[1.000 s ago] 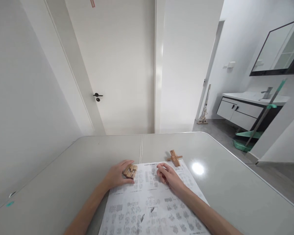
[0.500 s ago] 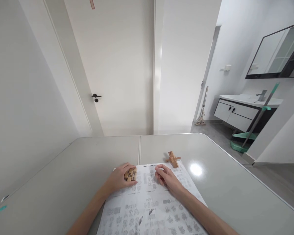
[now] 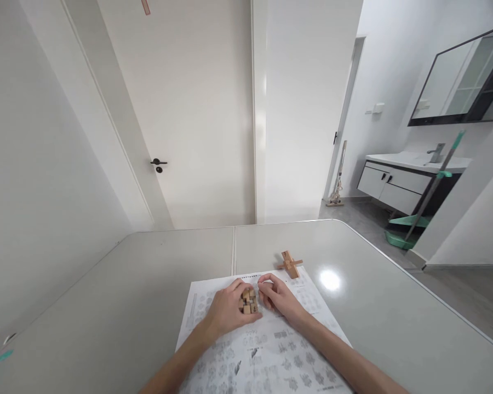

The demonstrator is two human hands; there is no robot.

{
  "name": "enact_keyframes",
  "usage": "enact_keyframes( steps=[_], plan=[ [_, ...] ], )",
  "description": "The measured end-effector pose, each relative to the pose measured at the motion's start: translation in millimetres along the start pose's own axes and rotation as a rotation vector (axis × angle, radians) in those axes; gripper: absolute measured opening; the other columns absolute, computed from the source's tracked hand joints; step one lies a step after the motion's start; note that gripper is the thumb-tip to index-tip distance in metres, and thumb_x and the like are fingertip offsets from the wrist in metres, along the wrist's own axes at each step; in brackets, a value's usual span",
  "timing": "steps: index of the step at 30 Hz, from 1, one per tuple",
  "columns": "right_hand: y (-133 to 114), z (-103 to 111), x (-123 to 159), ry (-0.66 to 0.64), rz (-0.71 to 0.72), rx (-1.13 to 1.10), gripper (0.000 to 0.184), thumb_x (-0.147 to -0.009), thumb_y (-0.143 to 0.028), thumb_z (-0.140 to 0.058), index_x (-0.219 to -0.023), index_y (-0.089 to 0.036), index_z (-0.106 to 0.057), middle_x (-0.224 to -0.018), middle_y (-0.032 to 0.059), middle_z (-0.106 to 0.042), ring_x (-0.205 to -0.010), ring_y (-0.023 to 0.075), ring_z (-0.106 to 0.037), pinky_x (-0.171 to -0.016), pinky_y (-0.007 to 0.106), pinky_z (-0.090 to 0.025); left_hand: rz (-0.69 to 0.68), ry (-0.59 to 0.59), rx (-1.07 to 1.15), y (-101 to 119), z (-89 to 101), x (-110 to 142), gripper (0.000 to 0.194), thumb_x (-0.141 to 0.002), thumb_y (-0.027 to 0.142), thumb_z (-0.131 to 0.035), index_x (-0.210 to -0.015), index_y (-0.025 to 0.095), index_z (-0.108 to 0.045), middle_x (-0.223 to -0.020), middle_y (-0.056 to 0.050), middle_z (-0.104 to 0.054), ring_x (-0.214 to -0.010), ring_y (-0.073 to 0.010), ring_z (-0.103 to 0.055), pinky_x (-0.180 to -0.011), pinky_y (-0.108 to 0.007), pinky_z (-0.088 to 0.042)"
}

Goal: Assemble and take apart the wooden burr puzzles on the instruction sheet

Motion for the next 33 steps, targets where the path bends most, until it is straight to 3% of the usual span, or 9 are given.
enact_keyframes(
  steps=[2,4,6,9,13,19,22,26,33],
  plan=[
    [4,1,-3,-0.014,0.034,0.022,0.041,-0.082,-0.060,-0.068,-0.093,-0.022,-0.057,-0.061,-0.0054,-0.059,-0.045,0.0091,-0.041,-0.046,0.022,-0.030,-0.015,-0.010,0.029,5,-8.0,-2,0.044,-0.060,0.036,-0.090,-0.100,0.030,-0.073,-0.098,-0.005,-0.062,-0.072,-0.0228,-0.055,-0.065,-0.028,-0.036],
    [8,5,-6,-0.004,0.051,0.033,0.041,-0.083,-0.060,-0.067,-0.094,-0.022,-0.056,-0.062,-0.0058,-0.059,-0.044,0.0092,-0.041,-0.045,0.022,-0.030,-0.004,-0.022,0.046,6,-8.7,-4,0.061,-0.053,0.037,-0.093,-0.110,0.032,-0.071,-0.109,-0.006,-0.060,-0.071,-0.0218,-0.055,-0.064,-0.028,-0.036],
    [10,11,-8,0.016,0.062,0.048,0.041,-0.083,-0.061,-0.065,-0.094,-0.023,-0.056,-0.062,-0.0058,-0.058,-0.044,0.0096,-0.040,-0.046,0.023,-0.030,0.035,-0.029,0.048,1,-2.6,-3,0.083,-0.047,0.039,-0.095,-0.125,0.035,-0.065,-0.124,-0.007,-0.055,-0.070,-0.0210,-0.056,-0.066,-0.029,-0.039],
    [4,20,-7,0.068,0.100,0.190,0.034,-0.086,-0.056,-0.064,-0.094,-0.023,-0.060,-0.069,-0.0030,-0.060,-0.052,0.0125,-0.045,-0.051,0.025,-0.035,0.047,-0.009,0.035,-11,12.2,-2,0.095,-0.040,0.040,-0.097,-0.128,0.034,-0.063,-0.127,-0.009,-0.054,-0.081,-0.0269,-0.059,-0.072,-0.031,-0.043],
    [-8,21,0,0.012,0.197,0.523,0.031,-0.082,-0.046,-0.072,-0.104,-0.025,-0.068,-0.089,0.0031,-0.062,-0.074,0.0195,-0.055,-0.067,0.031,-0.044,0.000,-0.068,-0.086,-20,16.9,-1,0.081,-0.050,0.047,-0.093,-0.125,0.033,-0.066,-0.119,-0.008,-0.058,-0.083,-0.0268,-0.061,-0.073,-0.031,-0.043],
    [-8,16,7,-0.202,0.254,0.750,0.070,-0.060,-0.044,-0.091,-0.123,-0.030,-0.065,-0.113,0.0074,-0.055,-0.102,0.0290,-0.055,-0.086,0.040,-0.049,-0.018,-0.104,-0.186,-13,14.8,-3,0.057,-0.060,0.048,-0.089,-0.112,0.032,-0.071,-0.113,-0.006,-0.059,-0.072,-0.0204,-0.058,-0.065,-0.027,-0.039],
    [-11,18,6,-0.179,0.292,0.805,0.063,-0.059,-0.045,-0.091,-0.115,-0.027,-0.068,-0.110,0.0081,-0.055,-0.101,0.0295,-0.055,-0.086,0.040,-0.048,-0.031,-0.135,-0.144,-7,16.8,-3,0.055,-0.060,0.045,-0.089,-0.110,0.031,-0.071,-0.101,-0.004,-0.062,-0.076,-0.0222,-0.058,-0.066,-0.027,-0.038],
    [-17,19,2,-0.129,0.276,0.770,0.056,-0.063,-0.047,-0.088,-0.111,-0.026,-0.068,-0.096,0.0048,-0.059,-0.084,0.0242,-0.056,-0.072,0.034,-0.047,-0.026,-0.130,-0.057,-4,19.7,-4,0.057,-0.064,0.041,-0.087,-0.117,0.029,-0.069,-0.092,-0.002,-0.065,-0.070,-0.0186,-0.053,-0.064,-0.026,-0.037],
    [-14,16,1,-0.108,0.171,0.545,0.061,-0.075,-0.042,-0.081,-0.128,-0.026,-0.056,-0.088,-0.0002,-0.063,-0.071,0.0172,-0.058,-0.064,0.029,-0.045,0.116,-0.125,-0.046,-6,11.9,-4,0.062,-0.075,0.041,-0.078,-0.130,0.027,-0.054,-0.072,0.006,-0.052,-0.059,-0.0126,-0.047,-0.056,-0.022,-0.037]
  ],
)
Point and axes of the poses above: each hand's wrist, its own x-axis away from the middle knuckle, its own z-axis out of the back of the hand, y = z × x, the point moved 6 cm from there along -x, towards the middle knuckle
